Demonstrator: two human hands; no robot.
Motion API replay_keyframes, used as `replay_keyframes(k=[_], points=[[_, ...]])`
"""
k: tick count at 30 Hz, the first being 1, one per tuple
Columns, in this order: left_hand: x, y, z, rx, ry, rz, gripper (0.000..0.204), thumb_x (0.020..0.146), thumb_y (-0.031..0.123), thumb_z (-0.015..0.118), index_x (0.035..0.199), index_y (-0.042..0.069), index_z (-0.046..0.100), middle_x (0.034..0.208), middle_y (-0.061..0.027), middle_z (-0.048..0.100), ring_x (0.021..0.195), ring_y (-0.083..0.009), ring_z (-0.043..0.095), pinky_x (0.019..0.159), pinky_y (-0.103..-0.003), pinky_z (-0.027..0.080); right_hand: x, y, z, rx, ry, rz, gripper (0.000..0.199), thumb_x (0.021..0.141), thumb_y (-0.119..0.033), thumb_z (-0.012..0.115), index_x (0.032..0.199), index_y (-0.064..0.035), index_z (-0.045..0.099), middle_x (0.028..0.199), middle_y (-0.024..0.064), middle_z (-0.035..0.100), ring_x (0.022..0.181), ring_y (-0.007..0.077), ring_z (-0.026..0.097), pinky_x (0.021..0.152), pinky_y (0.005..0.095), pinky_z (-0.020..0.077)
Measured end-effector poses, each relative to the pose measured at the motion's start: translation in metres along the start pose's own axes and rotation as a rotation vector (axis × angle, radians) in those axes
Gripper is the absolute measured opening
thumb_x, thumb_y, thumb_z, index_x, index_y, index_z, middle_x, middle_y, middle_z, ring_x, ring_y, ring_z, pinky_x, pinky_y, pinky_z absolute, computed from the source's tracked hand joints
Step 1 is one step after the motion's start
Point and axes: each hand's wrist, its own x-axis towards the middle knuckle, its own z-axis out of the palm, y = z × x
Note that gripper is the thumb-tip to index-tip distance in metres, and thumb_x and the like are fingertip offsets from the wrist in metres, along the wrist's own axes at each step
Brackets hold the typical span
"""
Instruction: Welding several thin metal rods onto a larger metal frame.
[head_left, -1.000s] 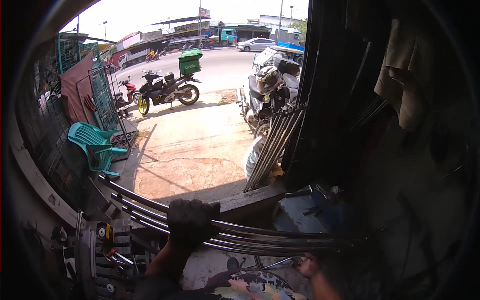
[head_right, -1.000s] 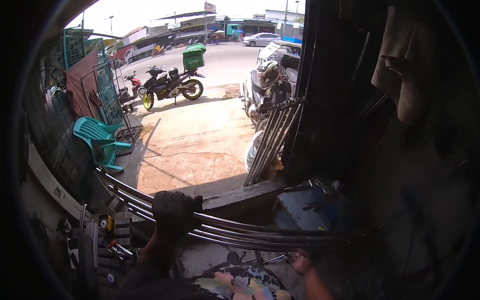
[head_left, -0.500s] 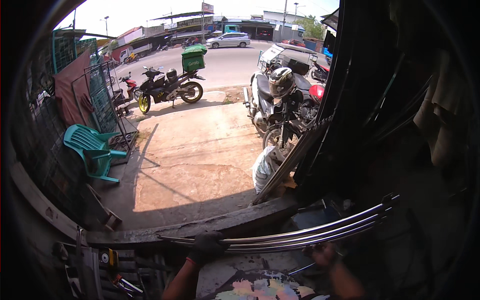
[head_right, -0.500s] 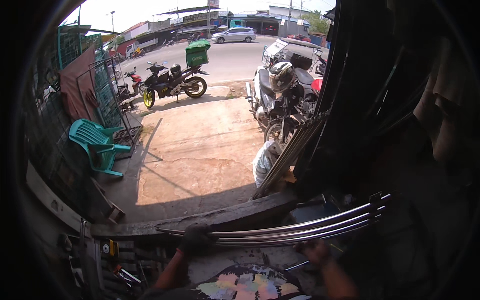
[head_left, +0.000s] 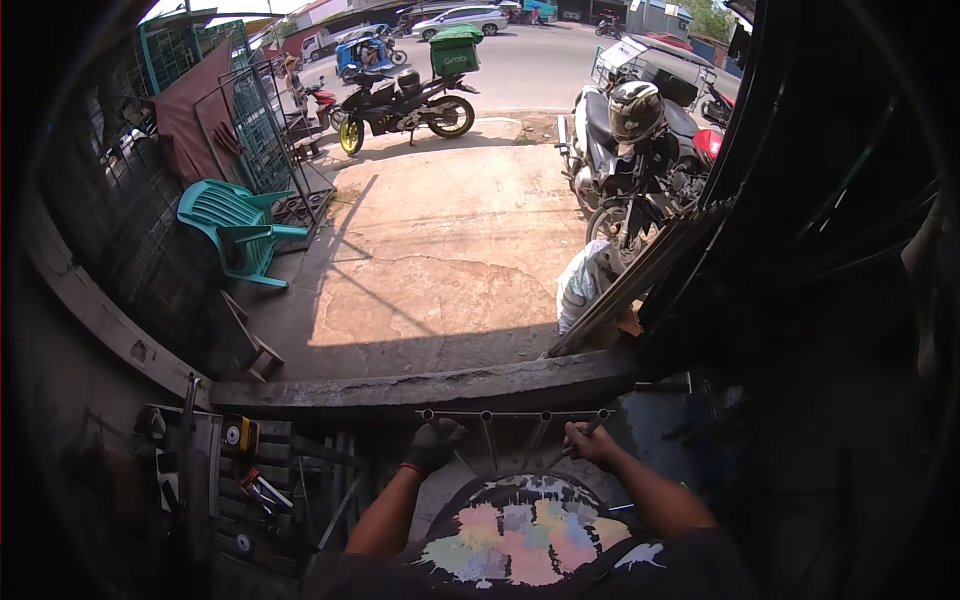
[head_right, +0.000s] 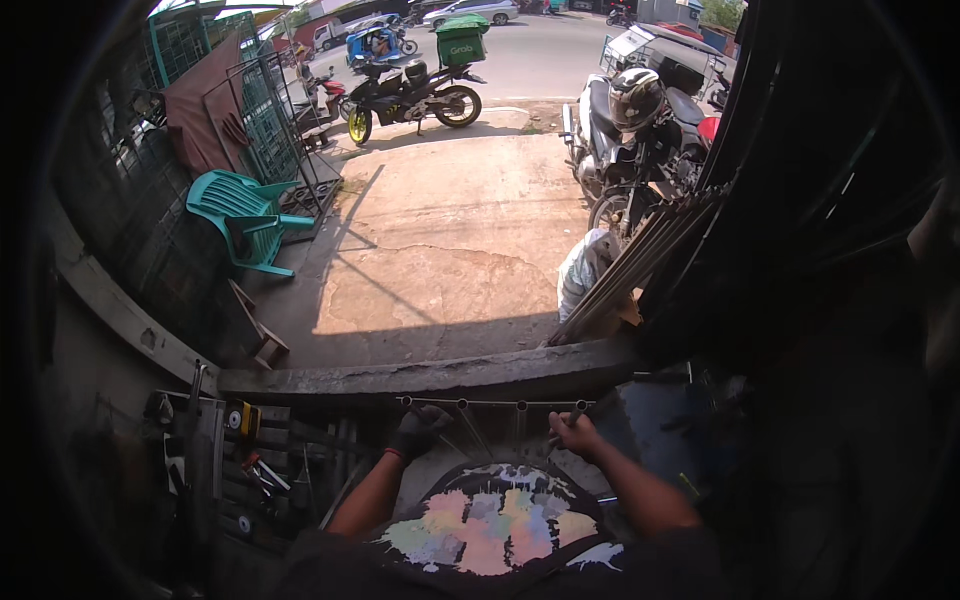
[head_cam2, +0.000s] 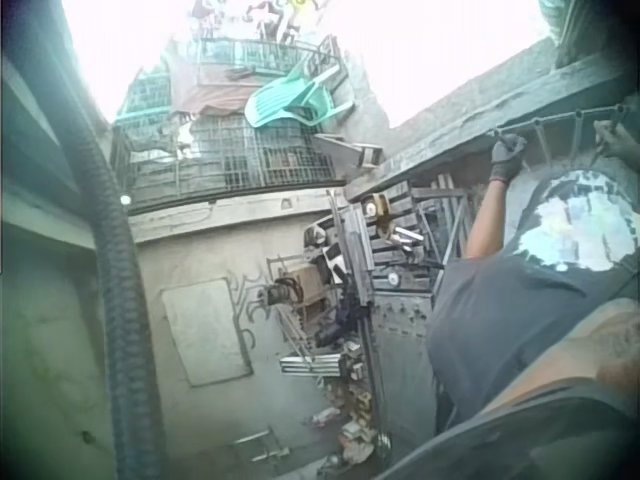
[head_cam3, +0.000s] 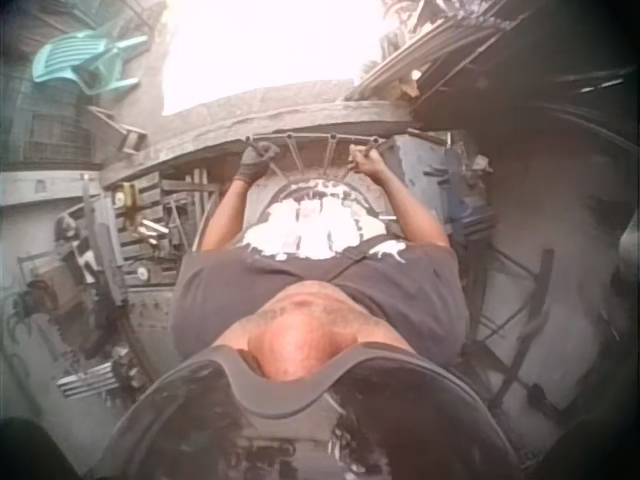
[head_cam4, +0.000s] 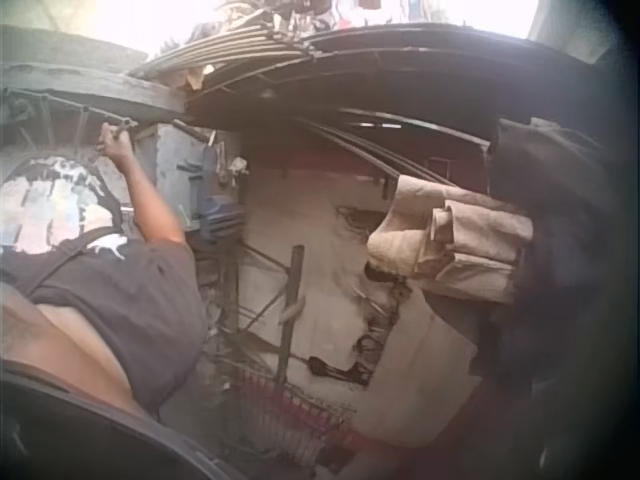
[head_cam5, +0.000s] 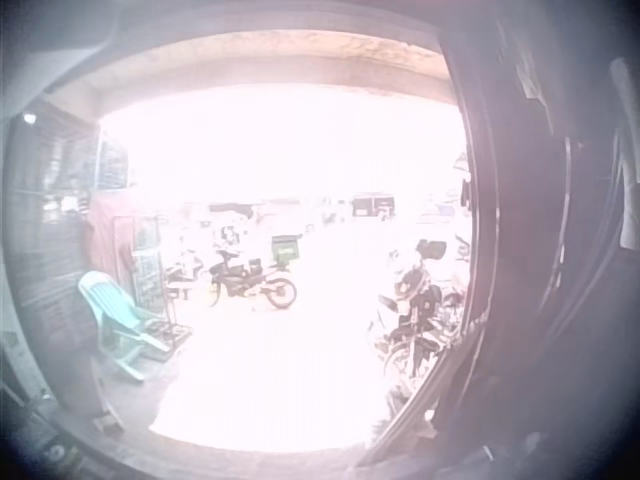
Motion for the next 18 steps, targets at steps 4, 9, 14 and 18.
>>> replay_keyframes(k=[4, 9, 14, 18], points=[[-0.026, 0.005, 0.041, 0.158, -0.14, -0.061, 0.042, 0.103, 0.048, 0.06, 0.114, 0.012, 0.078, 0.109, -0.0138, 0.078, 0.101, -0.0352, 0.074, 0.086, -0.046, 0.057, 0.008, 0.059, -0.021, -0.004, 0.11, 0.033, 0.04, 0.109, -0.042, 0.058, 0.099, -0.0035, 0.066, 0.091, 0.0083, 0.07, 0.082, 0.0193, 0.074, 0.07, 0.0351, 0.0598], [-0.037, 0.003, 0.063, 0.264, -0.139, 0.058, 0.041, 0.102, 0.047, 0.06, 0.113, 0.012, 0.079, 0.108, -0.0138, 0.078, 0.099, -0.0354, 0.074, 0.083, -0.047, 0.057, -0.007, 0.082, -0.033, -0.005, 0.098, 0.064, 0.034, 0.11, -0.035, 0.06, 0.107, -0.0018, 0.065, 0.096, 0.0088, 0.07, 0.085, 0.0204, 0.075, 0.072, 0.0355, 0.0606], [-0.029, 0.025, 0.051, 0.26, -0.052, 0.153, 0.033, 0.1, 0.04, 0.064, 0.1, 0.009, 0.076, 0.097, -0.0152, 0.074, 0.092, -0.0375, 0.071, 0.078, -0.049, 0.055, -0.025, 0.06, -0.033, 0.12, 0.118, 0.022, 0.024, 0.107, -0.028, 0.062, 0.106, -0.004, 0.064, 0.093, 0.0048, 0.067, 0.081, 0.0162, 0.073, 0.069, 0.0311, 0.0589], [-0.026, 0.043, 0.041, 0.221, -0.002, 0.176, 0.023, 0.097, 0.029, 0.07, 0.098, 0.008, 0.076, 0.098, -0.0138, 0.075, 0.093, -0.0361, 0.07, 0.082, -0.047, 0.055, -0.03, 0.041, -0.039, 0.091, 0.086, -0.05, 0.031, 0.11, -0.032, 0.057, 0.098, -0.0044, 0.063, 0.093, 0.0036, 0.067, 0.088, 0.0164, 0.073, 0.075, 0.0319, 0.0596]])
